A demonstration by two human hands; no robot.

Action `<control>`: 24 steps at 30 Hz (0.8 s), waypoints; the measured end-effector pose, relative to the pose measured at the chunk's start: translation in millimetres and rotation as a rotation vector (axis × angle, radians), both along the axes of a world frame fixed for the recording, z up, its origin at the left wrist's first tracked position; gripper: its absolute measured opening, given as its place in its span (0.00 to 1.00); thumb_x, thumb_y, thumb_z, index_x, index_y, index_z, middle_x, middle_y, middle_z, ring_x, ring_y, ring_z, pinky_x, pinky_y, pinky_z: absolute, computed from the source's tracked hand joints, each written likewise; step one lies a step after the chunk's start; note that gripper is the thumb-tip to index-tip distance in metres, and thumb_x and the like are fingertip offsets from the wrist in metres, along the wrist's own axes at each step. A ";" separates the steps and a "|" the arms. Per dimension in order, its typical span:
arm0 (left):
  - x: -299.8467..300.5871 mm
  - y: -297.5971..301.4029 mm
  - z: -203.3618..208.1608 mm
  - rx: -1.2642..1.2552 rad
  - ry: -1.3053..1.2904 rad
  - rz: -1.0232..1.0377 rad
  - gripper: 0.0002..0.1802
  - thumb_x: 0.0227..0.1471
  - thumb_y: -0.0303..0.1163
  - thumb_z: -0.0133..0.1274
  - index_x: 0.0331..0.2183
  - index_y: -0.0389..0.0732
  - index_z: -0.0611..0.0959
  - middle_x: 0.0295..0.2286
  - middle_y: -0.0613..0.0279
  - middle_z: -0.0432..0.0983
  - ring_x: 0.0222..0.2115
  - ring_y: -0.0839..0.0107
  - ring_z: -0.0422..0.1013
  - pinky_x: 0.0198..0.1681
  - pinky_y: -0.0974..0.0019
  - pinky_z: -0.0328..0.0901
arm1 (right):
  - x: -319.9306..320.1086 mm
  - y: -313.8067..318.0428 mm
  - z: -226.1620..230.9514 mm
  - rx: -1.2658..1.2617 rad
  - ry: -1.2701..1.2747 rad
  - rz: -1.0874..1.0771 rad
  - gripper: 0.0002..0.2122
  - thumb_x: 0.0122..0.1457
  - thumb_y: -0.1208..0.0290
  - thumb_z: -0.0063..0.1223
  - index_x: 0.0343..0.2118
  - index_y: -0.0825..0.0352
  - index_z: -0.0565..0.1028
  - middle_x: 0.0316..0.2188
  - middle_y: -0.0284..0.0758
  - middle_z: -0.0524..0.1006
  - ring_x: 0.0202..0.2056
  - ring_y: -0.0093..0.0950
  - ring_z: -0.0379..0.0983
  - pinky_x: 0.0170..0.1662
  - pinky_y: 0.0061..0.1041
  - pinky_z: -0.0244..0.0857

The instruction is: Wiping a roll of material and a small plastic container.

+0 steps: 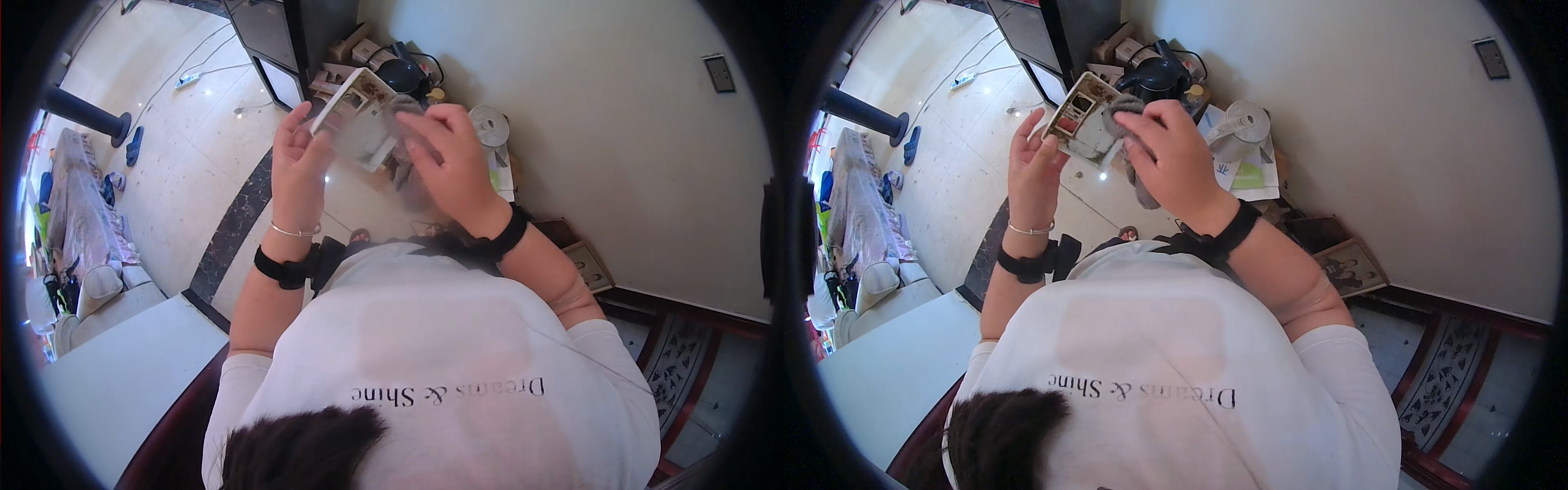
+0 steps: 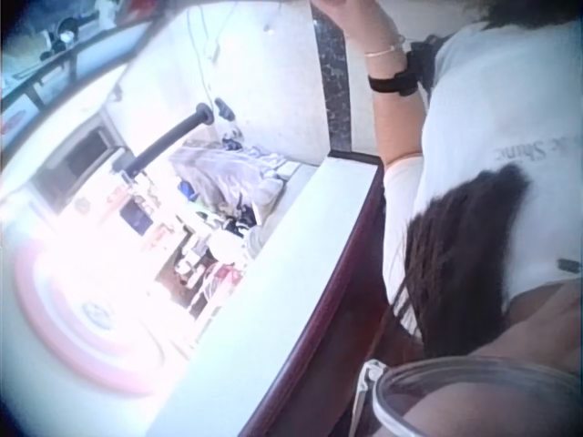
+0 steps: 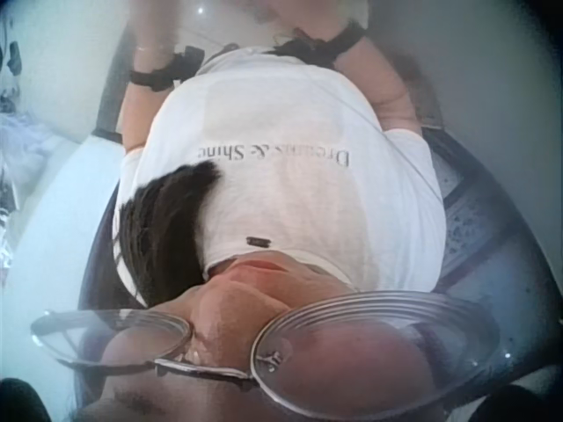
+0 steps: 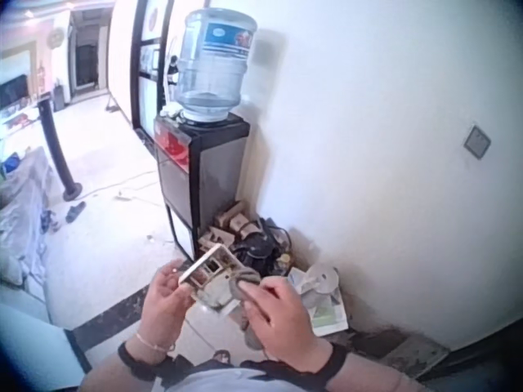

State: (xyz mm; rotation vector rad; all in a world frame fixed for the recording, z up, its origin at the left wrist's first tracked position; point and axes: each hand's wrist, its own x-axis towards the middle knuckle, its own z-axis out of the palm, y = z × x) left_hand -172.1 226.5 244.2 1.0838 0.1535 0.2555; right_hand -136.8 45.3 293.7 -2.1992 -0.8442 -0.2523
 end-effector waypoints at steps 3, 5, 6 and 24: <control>-1.6 -0.3 2.6 -0.195 0.028 -0.080 0.25 0.46 0.25 0.45 0.48 0.36 0.62 0.41 0.58 0.67 0.42 0.69 0.65 0.47 0.66 0.59 | 1.7 3.7 -1.1 0.179 -0.063 -0.156 0.10 0.49 0.75 0.49 0.36 0.67 0.72 0.32 0.36 0.65 0.35 0.31 0.63 0.40 0.24 0.59; -2.7 1.0 7.9 -0.287 -0.008 -0.256 0.30 0.41 0.23 0.46 0.50 0.37 0.59 0.42 0.58 0.66 0.44 0.68 0.64 0.49 0.63 0.59 | 8.0 4.6 -4.7 0.336 -0.027 -0.279 0.11 0.51 0.74 0.48 0.38 0.67 0.71 0.35 0.37 0.64 0.38 0.29 0.61 0.43 0.23 0.56; -3.6 -0.1 10.6 -0.285 -0.006 -0.259 0.30 0.41 0.23 0.46 0.50 0.37 0.59 0.42 0.58 0.66 0.44 0.68 0.64 0.49 0.63 0.59 | 9.0 5.3 -5.6 0.356 0.045 -0.261 0.12 0.52 0.73 0.47 0.40 0.67 0.69 0.36 0.37 0.64 0.40 0.29 0.60 0.46 0.24 0.54; -14.2 -10.4 18.5 -0.271 -0.061 -0.446 0.40 0.49 0.62 0.31 0.54 0.42 0.54 0.49 0.58 0.58 0.48 0.67 0.59 0.49 0.63 0.57 | 8.5 19.9 -19.6 0.180 -0.134 -0.092 0.15 0.45 0.80 0.50 0.39 0.66 0.70 0.33 0.39 0.65 0.34 0.36 0.64 0.36 0.28 0.61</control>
